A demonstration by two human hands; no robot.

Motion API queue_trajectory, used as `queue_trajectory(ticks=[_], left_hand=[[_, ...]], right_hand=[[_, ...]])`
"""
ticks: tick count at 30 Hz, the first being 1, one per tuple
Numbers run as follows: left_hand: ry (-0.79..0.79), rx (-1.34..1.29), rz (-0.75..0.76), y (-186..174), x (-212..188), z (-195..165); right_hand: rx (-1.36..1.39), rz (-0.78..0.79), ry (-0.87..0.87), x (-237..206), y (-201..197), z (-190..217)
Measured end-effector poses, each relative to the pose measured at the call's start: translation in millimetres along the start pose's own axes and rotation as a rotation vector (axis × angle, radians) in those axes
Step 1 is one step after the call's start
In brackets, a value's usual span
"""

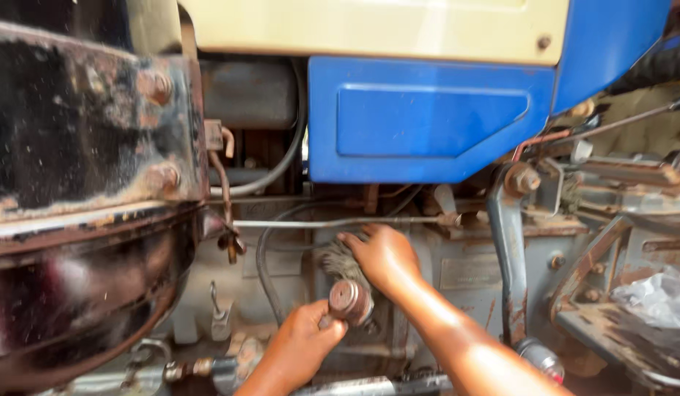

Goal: The person cleans a metal pipe fitting with a cloth and then uses a wrench to tighten a connection on a metal pipe attached to a blue machine. They continue to tighten the fitting by hand and inspect the connection.

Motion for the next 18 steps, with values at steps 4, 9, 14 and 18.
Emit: queue_trajectory(ticks=[4,9,14,18], left_hand=[[-0.148,0.063,0.073,6,3,23],[0.171,-0.04,0.015,3,15,43],[0.007,0.196,0.0,4,7,50],[0.406,0.476,0.103,15,6,38]], right_hand=[[0.435,-0.175,0.081,-37,-5,-18],[0.37,0.209,-0.441,-101,31,-35],[0.042,0.108,-0.803,-110,24,-59],[0.078,0.193,-0.511,-98,26,-45]])
Point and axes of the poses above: each hand's wrist, its own x-axis towards the middle knuckle, its own y-axis out of the palm, z = x × y, the point moved 2 cm from there along x, towards the middle knuckle, and after that the axes turned 3 degrees about -x, right-handed, at the moved point
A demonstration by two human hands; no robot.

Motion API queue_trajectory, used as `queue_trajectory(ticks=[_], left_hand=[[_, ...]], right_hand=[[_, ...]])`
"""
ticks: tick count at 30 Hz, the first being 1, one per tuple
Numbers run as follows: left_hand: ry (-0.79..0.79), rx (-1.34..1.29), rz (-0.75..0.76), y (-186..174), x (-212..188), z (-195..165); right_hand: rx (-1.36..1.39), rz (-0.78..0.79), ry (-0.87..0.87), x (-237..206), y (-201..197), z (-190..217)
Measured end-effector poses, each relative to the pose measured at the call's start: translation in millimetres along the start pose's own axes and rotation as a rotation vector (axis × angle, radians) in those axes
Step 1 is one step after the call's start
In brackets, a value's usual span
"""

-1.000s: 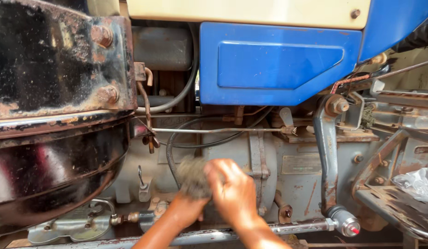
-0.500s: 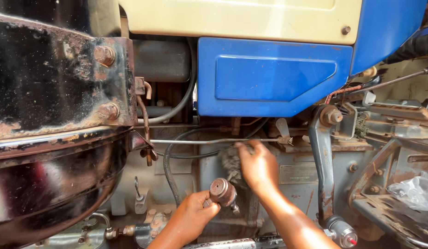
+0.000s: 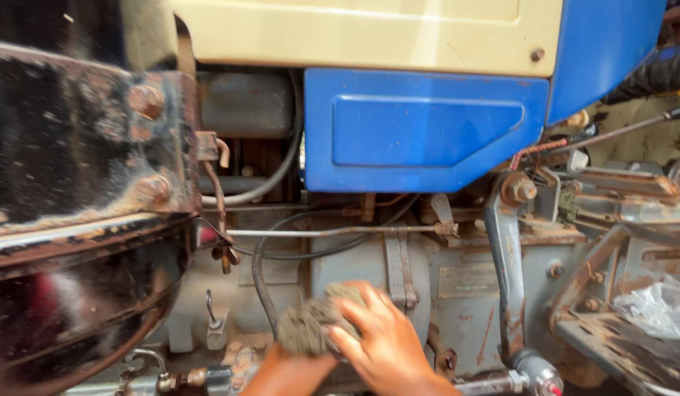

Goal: The person cleans a metal pipe fitting with a cloth and then uses a wrench to tighten a connection on a metal pipe attached to a blue machine. They continue to tighten the fitting by hand and inspect the connection.

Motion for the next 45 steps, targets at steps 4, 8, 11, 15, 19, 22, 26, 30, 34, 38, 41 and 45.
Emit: queue_trajectory(ticks=[4,8,11,15,19,22,26,30,34,38,41,45], left_hand=[[-0.457,0.163,0.093,-5,5,-7],[-0.479,-0.009,-0.006,-8,4,-32],[-0.585,-0.153,-0.01,-8,5,-36],[-0.34,-0.115,-0.168,-11,13,-30],[-0.565,0.036,0.036,-8,8,-34],[-0.41,-0.078,0.012,-8,6,-55],[-0.674,-0.417,0.035,-13,8,-65],[-0.654,-0.59,-0.015,-16,13,-47],[-0.61,-0.805,-0.09,-13,11,-29],[-0.718,-0.857,-0.092,-14,9,-30],[-0.721,-1.001,-0.096,-19,10,-38],[-0.815,-1.234,-0.203,-22,6,-58]], right_hand=[[-0.172,0.085,0.243,44,-4,5],[0.302,0.494,0.554,67,-29,-4],[0.097,0.26,-0.041,45,-47,22],[-0.291,-0.426,-0.307,6,-43,58],[-0.137,0.344,0.361,40,-31,19],[0.033,0.565,0.446,59,-33,-15],[0.665,0.147,0.578,39,-55,-44],[0.802,-0.172,0.064,-4,-48,-36],[0.866,0.077,0.021,-29,-4,-28],[1.142,0.051,0.265,-33,20,-39],[1.11,-0.151,0.336,-36,14,-47],[1.164,-0.378,0.577,-45,-9,-48]])
Point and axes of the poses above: each hand's wrist, its own x-axis towards the middle knuckle, its own y-axis out of the palm, z = x × y, the point moved 2 cm from there along x, towards the middle knuckle, and after that the axes turned 3 degrees about -x, right-handed, at the moved point
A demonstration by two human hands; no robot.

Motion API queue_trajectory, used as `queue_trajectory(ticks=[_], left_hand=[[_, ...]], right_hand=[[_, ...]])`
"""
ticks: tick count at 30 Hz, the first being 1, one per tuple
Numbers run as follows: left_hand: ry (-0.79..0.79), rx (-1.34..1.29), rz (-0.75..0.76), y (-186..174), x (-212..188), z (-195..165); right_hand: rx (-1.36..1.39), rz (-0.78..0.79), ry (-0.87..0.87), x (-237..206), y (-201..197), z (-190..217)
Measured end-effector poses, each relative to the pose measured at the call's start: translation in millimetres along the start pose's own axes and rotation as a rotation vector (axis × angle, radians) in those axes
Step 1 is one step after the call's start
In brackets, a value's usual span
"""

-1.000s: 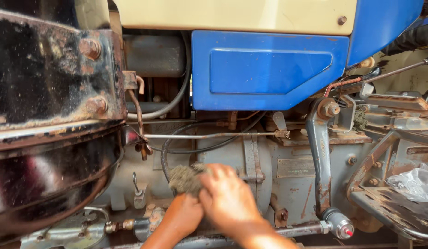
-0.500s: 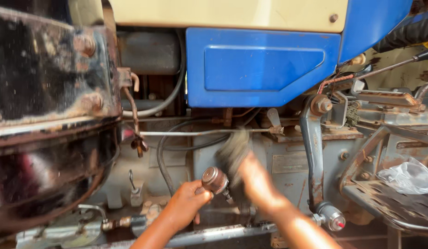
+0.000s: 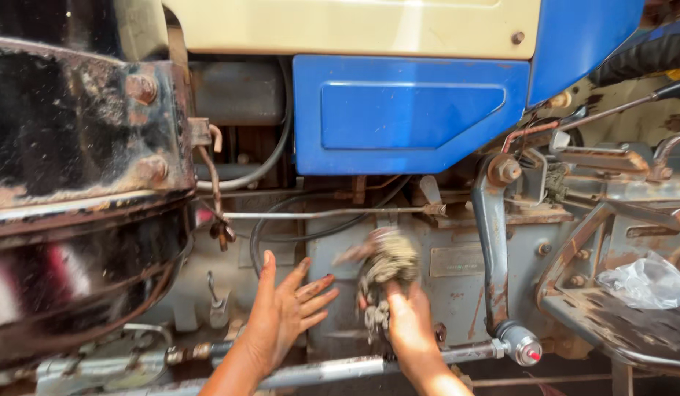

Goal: The person cleans a metal pipe fitting with a cloth and then uses a wrench to tighten a connection on a metal pipe attached to a blue machine. They continue to tighten the fitting by hand and inspect the connection.

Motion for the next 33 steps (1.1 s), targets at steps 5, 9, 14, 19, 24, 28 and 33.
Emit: queue_trajectory(ticks=[5,9,14,19,24,28,33], left_hand=[[0.001,-0.154,-0.05,55,-16,29],[0.304,-0.241,-0.008,101,-22,31],[0.19,-0.255,0.041,112,-43,33],[0.116,-0.152,0.021,106,-48,42],[0.236,-0.057,-0.137,114,-48,32],[0.225,-0.088,-0.197,104,-67,21],[0.126,-0.105,-0.285,76,-67,30]], right_hand=[[-0.054,-0.026,-0.094,-27,11,31],[-0.336,0.131,-0.273,-63,32,59],[-0.455,-0.034,-0.277,-75,37,85],[-0.687,-0.034,-0.245,-63,36,79],[-0.526,-0.06,-0.424,-63,35,71],[-0.56,0.103,-0.279,-89,36,75],[-0.798,0.214,-0.347,-102,43,76]])
Point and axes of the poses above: each hand's wrist, its own x-axis towards the middle knuckle, its own y-axis out of the palm, z = x × y, the point moved 2 cm from there along x, towards the middle knuckle, and after that the axes turned 3 degrees about -x, right-handed, at the moved point
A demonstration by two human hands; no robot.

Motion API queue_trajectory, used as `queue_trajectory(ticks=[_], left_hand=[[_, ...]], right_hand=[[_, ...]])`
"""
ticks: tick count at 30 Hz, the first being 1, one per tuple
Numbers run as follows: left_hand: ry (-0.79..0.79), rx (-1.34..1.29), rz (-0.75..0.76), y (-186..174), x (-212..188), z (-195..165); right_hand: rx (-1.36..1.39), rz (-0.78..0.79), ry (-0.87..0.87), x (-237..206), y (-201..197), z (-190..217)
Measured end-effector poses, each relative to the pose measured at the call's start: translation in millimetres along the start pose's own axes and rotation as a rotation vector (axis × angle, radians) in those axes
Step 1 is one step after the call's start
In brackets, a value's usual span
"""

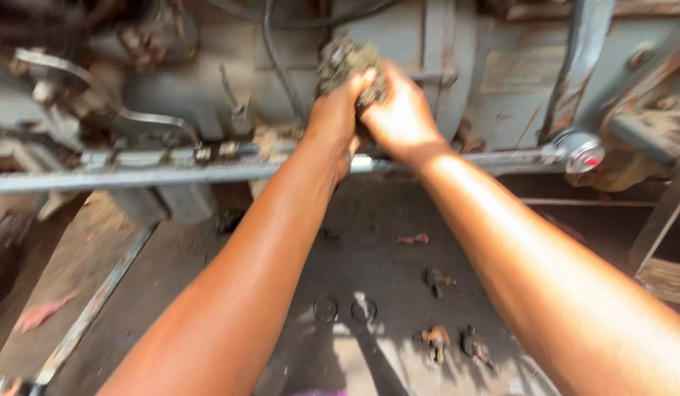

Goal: The person cleans a metal pipe fitting with a cloth and then uses a wrench to tighten a connection on a metal pipe attached to a blue machine. They continue to tighten the fitting by hand and inspect the connection.

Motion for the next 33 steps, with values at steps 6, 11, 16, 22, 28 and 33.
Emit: queue_trajectory(ticks=[6,11,16,22,28,33], left_hand=[[0.288,0.162,-0.136,0,30,10],[0.219,0.527,0.001,-14,34,3],[0.198,0.546,0.188,-24,19,-15],[0.553,0.779,0.076,-66,4,-37],[0.437,0.764,0.063,-46,44,-49],[0.095,0.471,0.23,-4,33,-27]], right_hand=[[0.053,-0.018,-0.315,13,10,-37],[0.235,0.095,0.028,27,17,-55],[0.506,0.162,-0.064,32,14,-47],[0.675,0.051,0.18,36,0,-54],[0.633,0.201,0.217,33,-1,-50],[0.544,-0.045,0.054,32,-7,-43]])
Point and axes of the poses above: each hand's wrist, its own x-axis towards the middle knuckle, its own y-axis out of the palm, z = x × y, the point moved 2 cm from there along x, towards the middle knuckle, and after that the axes turned 3 degrees about -x, right-handed, at the moved point
